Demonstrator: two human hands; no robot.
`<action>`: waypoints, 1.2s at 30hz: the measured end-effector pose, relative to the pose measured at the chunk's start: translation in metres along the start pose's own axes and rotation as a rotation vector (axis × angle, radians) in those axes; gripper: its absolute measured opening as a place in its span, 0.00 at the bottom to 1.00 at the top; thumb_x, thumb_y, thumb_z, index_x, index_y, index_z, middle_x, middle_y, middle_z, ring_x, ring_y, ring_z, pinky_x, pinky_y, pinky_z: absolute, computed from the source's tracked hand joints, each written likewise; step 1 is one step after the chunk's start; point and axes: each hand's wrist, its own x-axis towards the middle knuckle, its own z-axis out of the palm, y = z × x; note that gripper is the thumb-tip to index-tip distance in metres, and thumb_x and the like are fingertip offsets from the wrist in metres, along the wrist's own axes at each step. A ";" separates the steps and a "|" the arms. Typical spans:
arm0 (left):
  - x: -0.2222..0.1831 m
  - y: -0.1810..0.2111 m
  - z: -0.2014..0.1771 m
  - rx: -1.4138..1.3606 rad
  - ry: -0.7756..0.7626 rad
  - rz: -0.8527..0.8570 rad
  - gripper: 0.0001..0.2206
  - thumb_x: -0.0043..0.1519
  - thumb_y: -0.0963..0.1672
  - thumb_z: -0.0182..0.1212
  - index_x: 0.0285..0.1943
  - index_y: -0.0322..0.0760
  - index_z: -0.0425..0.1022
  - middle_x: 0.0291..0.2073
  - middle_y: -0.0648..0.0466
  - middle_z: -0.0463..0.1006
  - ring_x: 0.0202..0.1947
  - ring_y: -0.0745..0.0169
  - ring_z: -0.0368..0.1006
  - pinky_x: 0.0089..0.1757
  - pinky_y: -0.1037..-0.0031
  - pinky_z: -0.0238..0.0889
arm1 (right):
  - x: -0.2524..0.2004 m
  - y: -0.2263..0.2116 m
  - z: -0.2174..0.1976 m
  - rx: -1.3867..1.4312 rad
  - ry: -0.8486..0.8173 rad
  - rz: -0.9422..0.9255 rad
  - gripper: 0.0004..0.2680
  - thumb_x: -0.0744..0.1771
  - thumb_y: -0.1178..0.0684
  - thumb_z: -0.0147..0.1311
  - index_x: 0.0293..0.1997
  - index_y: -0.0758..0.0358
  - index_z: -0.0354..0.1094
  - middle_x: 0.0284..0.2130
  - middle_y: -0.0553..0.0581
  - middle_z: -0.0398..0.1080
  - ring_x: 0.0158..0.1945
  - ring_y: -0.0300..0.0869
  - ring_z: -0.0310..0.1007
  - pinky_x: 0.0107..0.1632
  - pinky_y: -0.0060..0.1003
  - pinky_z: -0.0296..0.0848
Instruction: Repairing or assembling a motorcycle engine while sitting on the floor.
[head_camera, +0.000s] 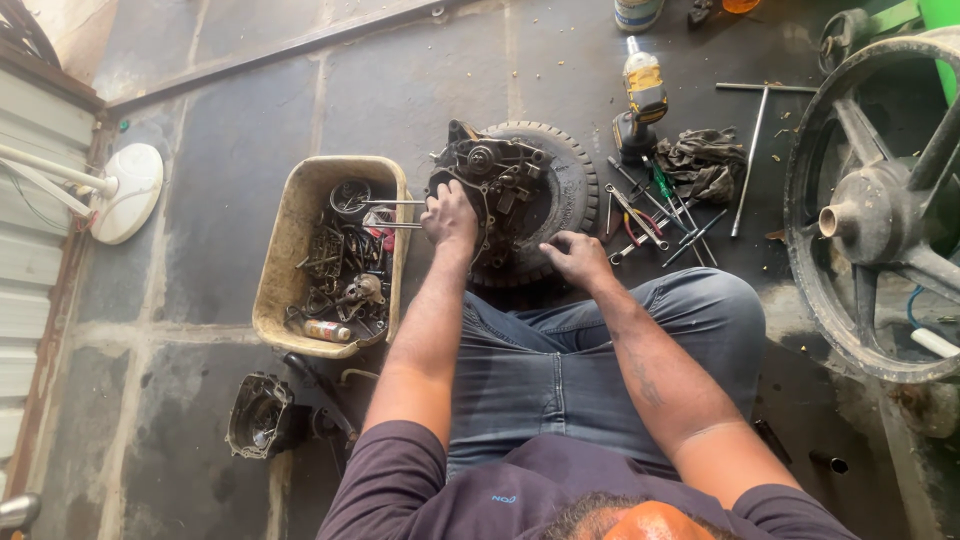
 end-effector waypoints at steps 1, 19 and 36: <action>-0.001 0.000 -0.001 0.029 0.008 0.020 0.05 0.66 0.43 0.53 0.46 0.42 0.73 0.43 0.52 0.76 0.44 0.51 0.78 0.36 0.61 0.76 | 0.000 0.001 0.001 -0.010 -0.001 -0.002 0.14 0.65 0.40 0.59 0.47 0.58 0.78 0.38 0.63 0.80 0.43 0.51 0.81 0.49 0.44 0.77; 0.012 -0.003 -0.019 -0.008 -0.135 0.000 0.07 0.64 0.44 0.53 0.48 0.43 0.74 0.46 0.51 0.79 0.48 0.49 0.78 0.41 0.60 0.73 | 0.002 0.004 0.004 -0.035 -0.014 0.028 0.15 0.65 0.38 0.59 0.48 0.57 0.78 0.41 0.63 0.79 0.45 0.52 0.80 0.51 0.44 0.76; 0.009 -0.003 -0.020 -0.017 -0.199 0.004 0.08 0.68 0.43 0.50 0.49 0.40 0.74 0.47 0.49 0.75 0.48 0.52 0.75 0.44 0.60 0.72 | 0.003 0.002 0.003 -0.034 -0.037 0.035 0.15 0.65 0.38 0.59 0.48 0.57 0.78 0.41 0.62 0.79 0.46 0.50 0.80 0.51 0.44 0.76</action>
